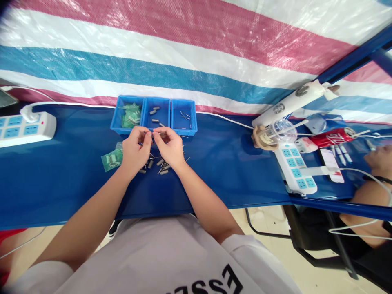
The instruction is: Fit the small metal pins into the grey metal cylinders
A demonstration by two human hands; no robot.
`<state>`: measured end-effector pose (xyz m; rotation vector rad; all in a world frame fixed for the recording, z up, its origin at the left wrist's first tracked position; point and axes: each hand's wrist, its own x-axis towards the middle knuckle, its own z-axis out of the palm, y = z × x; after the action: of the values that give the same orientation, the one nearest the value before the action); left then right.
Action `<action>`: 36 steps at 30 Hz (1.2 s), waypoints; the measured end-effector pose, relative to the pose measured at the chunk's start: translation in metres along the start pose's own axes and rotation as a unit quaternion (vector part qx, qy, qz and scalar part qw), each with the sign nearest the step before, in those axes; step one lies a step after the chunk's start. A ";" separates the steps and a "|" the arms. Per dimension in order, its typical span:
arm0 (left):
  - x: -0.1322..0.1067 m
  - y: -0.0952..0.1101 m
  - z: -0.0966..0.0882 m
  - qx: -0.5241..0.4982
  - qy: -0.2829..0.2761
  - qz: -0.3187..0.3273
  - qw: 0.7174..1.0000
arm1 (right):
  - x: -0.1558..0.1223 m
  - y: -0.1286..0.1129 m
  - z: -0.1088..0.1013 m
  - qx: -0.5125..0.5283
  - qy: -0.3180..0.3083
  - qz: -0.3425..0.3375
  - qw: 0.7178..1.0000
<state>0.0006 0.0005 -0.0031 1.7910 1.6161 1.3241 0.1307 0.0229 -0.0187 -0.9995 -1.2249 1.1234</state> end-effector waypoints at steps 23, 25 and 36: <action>0.000 0.000 -0.001 0.007 -0.015 -0.005 1.000 | 0.000 0.000 0.001 -0.016 -0.012 0.005 1.000; 0.000 0.000 -0.001 0.007 -0.017 -0.004 1.000 | 0.000 0.001 0.001 -0.011 -0.017 -0.001 1.000; 0.000 -0.001 -0.001 0.018 -0.043 -0.019 0.999 | 0.000 0.002 0.000 -0.028 -0.030 0.009 0.999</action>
<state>-0.0003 0.0009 -0.0031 1.8025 1.6292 1.1909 0.1310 0.0233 -0.0202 -1.0277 -1.3040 1.1450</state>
